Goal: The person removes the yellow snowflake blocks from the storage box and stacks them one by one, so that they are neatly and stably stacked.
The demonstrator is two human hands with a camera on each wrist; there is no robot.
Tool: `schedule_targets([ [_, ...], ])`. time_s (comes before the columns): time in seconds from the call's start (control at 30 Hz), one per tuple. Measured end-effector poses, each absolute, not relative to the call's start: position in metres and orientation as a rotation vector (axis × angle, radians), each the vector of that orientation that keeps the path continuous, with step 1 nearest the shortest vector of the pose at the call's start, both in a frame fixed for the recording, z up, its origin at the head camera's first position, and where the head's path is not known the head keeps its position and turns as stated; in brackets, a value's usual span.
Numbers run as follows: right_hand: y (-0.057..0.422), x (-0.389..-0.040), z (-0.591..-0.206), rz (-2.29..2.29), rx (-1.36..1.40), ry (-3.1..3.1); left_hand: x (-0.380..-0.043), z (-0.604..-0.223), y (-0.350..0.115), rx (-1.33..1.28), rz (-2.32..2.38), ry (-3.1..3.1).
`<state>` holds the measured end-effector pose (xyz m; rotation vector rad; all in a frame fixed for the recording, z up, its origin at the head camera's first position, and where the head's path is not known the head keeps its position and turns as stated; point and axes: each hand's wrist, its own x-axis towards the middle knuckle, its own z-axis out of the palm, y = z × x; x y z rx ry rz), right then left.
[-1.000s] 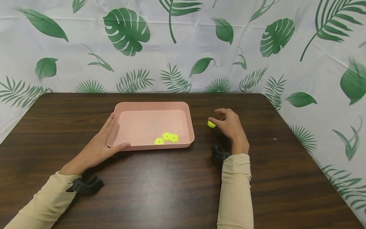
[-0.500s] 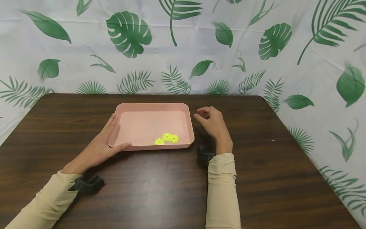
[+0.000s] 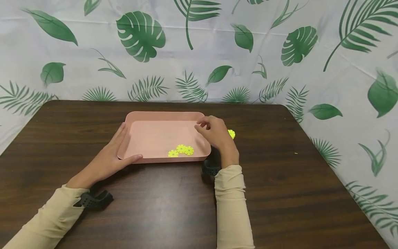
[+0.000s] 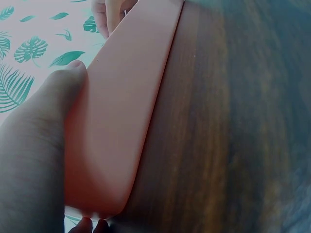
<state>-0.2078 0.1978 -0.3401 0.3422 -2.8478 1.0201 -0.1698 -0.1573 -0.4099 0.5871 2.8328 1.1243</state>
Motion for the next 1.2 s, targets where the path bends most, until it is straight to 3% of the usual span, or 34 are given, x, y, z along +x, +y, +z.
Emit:
schedule_targets([
  [0.5,0.165,-0.212,-0.342,1.07,0.62,-3.086,-0.169,-0.41,-0.158,0.578,1.13,2.835],
  [1.2,0.15,-0.207,-0.35,1.028,0.569,-3.271,-0.171,-0.411,-0.158,0.58,1.139,2.831],
])
